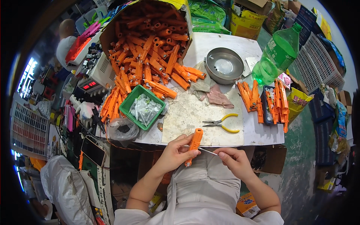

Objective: The person assembles orange plastic components at a cluttered workbench. They use a screwdriver to manipulate internal parts of the orange plastic pieces and a pair of pliers to cut or adjust wires. The person repeatedly picks up orange parts, inserts white components, and secures them, placing finished items into a pile on the table.

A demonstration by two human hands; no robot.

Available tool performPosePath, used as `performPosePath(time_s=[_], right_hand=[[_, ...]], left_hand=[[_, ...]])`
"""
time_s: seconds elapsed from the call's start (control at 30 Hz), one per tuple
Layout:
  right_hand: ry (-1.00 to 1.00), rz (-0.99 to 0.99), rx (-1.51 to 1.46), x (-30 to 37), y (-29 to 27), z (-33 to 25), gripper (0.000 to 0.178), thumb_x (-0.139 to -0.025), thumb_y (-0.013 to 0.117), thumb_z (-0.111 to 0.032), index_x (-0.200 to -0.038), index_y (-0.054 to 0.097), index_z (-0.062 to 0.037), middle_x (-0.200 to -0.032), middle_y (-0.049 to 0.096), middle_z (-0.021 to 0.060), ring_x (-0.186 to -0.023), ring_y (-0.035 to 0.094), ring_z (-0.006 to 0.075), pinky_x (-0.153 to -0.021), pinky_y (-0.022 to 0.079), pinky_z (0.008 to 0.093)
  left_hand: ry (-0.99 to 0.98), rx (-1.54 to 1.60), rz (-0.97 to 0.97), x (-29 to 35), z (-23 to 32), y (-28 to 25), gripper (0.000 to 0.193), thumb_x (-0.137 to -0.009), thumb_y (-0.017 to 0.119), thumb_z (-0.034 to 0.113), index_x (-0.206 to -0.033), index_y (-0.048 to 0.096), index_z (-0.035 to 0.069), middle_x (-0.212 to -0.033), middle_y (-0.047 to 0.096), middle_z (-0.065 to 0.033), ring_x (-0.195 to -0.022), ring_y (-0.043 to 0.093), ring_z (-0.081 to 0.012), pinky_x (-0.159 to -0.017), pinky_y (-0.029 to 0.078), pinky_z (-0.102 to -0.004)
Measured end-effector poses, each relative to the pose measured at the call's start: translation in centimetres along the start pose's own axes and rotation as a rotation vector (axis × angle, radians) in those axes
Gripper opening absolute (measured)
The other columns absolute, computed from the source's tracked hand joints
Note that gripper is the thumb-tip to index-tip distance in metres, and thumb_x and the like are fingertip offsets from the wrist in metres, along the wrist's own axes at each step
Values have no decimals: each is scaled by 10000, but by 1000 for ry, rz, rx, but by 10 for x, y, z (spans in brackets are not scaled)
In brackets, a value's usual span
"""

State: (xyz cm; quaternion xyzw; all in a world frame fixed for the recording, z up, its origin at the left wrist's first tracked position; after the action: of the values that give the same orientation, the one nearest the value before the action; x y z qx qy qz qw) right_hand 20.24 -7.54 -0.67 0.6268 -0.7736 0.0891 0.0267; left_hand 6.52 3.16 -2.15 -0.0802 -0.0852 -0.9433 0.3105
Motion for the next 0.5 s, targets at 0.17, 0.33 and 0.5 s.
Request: performPosePath(time_s=[0.17, 0.33, 0.5], right_hand=[[-525, 143, 819, 24, 20, -48, 197, -854, 622, -26, -1048, 655, -35, -668, 601, 93, -539, 580, 228, -489, 455, 301], [-349, 133, 580, 11, 11, -39, 248, -872, 623, -119, -1113, 624, -56, -683, 610, 118, -553, 594, 230, -495, 449, 322], [0, -44, 316, 10, 11, -18, 232, -918, 600, -157, -1108, 635, -28, -668, 594, 105, -529, 476, 99, -516, 403, 252]], left_hand=[[20, 54, 48, -1, 1, 0, 559, -864, 661, 42, -1353, 416, -68, -1039, 454, -23, -934, 616, -116, -748, 527, -221], [29, 244, 101, -5, -13, -2, 583, -877, 653, 68, -1367, 370, -74, -1126, 543, -96, -925, 643, -161, -782, 528, -248], [7, 324, 131, -11, -18, -8, 600, -879, 668, 130, -1366, 370, -54, -1033, 651, -171, -899, 653, -173, -798, 529, -275]])
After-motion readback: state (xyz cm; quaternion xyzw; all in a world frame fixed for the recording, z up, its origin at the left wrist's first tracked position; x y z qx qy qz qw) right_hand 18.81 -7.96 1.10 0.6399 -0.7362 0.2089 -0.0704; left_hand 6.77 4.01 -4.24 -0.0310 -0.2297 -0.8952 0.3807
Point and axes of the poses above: each hand's wrist, its own x-axis away from the middle knuckle, its own y-axis out of the palm, z = x × y, the point moved 9 cm from there along -x, towards the middle knuckle
